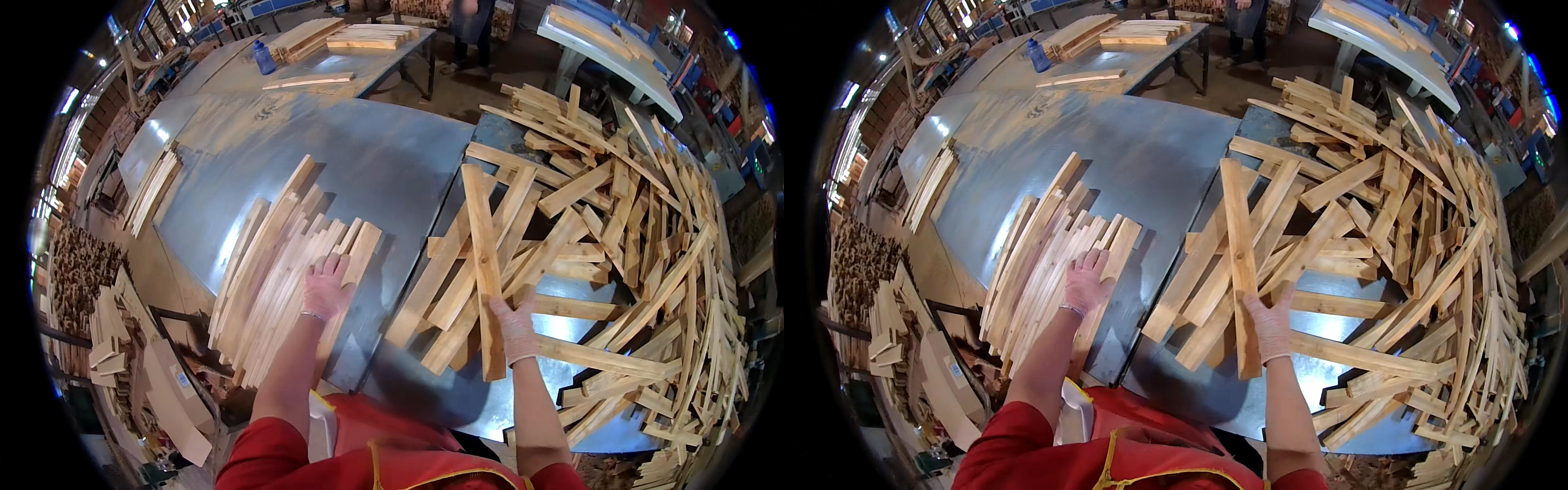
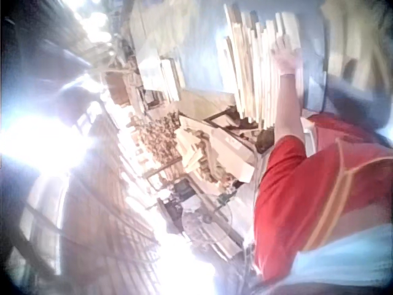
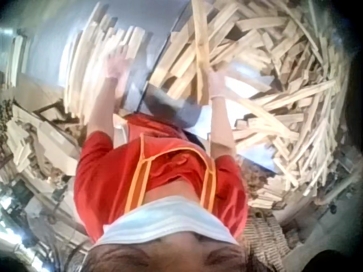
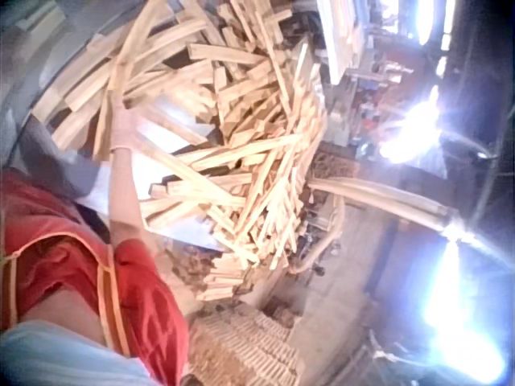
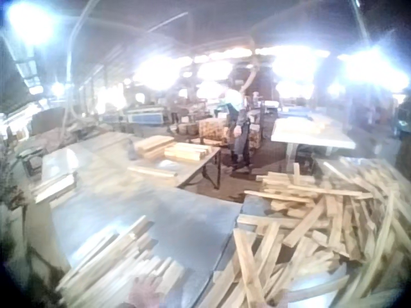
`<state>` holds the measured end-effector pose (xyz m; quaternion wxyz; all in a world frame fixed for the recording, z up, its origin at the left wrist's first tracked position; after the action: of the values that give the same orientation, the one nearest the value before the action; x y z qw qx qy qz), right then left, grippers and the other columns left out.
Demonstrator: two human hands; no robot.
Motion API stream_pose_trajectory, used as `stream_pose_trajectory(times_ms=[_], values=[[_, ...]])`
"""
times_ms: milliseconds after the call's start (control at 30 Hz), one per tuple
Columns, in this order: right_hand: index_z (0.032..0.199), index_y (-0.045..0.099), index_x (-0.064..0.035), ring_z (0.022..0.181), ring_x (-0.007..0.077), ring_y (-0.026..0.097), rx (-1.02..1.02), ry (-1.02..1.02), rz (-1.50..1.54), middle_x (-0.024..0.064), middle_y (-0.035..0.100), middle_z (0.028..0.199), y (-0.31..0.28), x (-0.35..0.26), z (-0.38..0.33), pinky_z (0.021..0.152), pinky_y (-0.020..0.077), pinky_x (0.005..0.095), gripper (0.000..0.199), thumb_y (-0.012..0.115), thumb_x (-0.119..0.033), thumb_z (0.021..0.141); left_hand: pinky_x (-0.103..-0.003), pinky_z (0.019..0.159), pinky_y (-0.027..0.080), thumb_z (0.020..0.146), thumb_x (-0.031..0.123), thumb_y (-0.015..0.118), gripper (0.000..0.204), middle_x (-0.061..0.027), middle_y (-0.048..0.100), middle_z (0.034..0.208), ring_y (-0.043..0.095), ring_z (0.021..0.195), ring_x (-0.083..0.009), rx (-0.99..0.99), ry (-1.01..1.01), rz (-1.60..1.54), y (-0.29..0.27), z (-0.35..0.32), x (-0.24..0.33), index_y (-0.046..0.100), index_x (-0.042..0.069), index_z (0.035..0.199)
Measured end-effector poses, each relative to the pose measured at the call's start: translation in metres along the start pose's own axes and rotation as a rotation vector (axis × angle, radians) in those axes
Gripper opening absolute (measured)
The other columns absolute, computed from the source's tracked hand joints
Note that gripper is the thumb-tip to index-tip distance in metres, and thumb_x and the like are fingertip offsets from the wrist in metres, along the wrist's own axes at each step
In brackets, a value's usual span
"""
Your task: The person picks up wooden planks from a large pile on a metal table and arranges them into a neat stack. The person handles the planks by hand, moving them from a disorganized pile to an organized stack on the left side of the table.
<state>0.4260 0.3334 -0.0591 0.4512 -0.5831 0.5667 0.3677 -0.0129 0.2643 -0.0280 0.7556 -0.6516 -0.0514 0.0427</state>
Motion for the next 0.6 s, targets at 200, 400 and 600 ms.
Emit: stream_pose_trajectory(times_ms=[200,400,600], values=[[0.168,0.015,0.002,0.145,0.0422,0.047,0.046,-0.025,-0.265,0.0289,0.035,0.166,0.037,-0.016,-0.03,0.119,0.0422,0.0417,0.124,0.089,-0.037,0.076,-0.053,0.101,0.041,0.072,0.024,0.076,0.073,-0.0159,0.055,0.136,0.051,0.127,-0.0376,0.004,-0.076,-0.064,-0.033,-0.072,0.008,0.055,0.011,0.141],[0.17,0.013,-0.0017,0.128,0.0309,0.061,0.047,-0.202,-0.208,0.0248,0.049,0.156,0.052,-0.044,-0.066,0.108,0.0516,0.0381,0.112,0.083,-0.012,0.082,-0.058,0.114,0.035,0.066,0.035,0.088,0.089,-0.0153,0.052,0.145,0.046,0.139,-0.0386,-0.146,0.086,-0.024,-0.028,-0.201,-0.008,0.053,0.015,0.145],[0.169,0.013,-0.0028,0.135,0.0318,0.058,-0.098,-0.198,-0.317,0.0235,0.05,0.156,0.142,-0.038,-0.179,0.111,0.0499,0.0398,0.107,0.077,-0.007,0.084,-0.06,0.118,0.032,0.074,0.032,0.081,0.079,-0.0163,0.054,0.147,0.046,0.141,-0.0404,-0.094,-0.055,-0.095,-0.031,-0.204,-0.043,0.056,0.012,0.147]])
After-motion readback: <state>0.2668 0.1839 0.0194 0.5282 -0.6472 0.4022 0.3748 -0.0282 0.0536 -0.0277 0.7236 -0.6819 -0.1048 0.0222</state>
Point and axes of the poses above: each hand's wrist, its own z-axis towards the middle knuckle, its own y-axis out of the palm, x = y × z, the point moved 8 cm from there along z, towards the middle knuckle
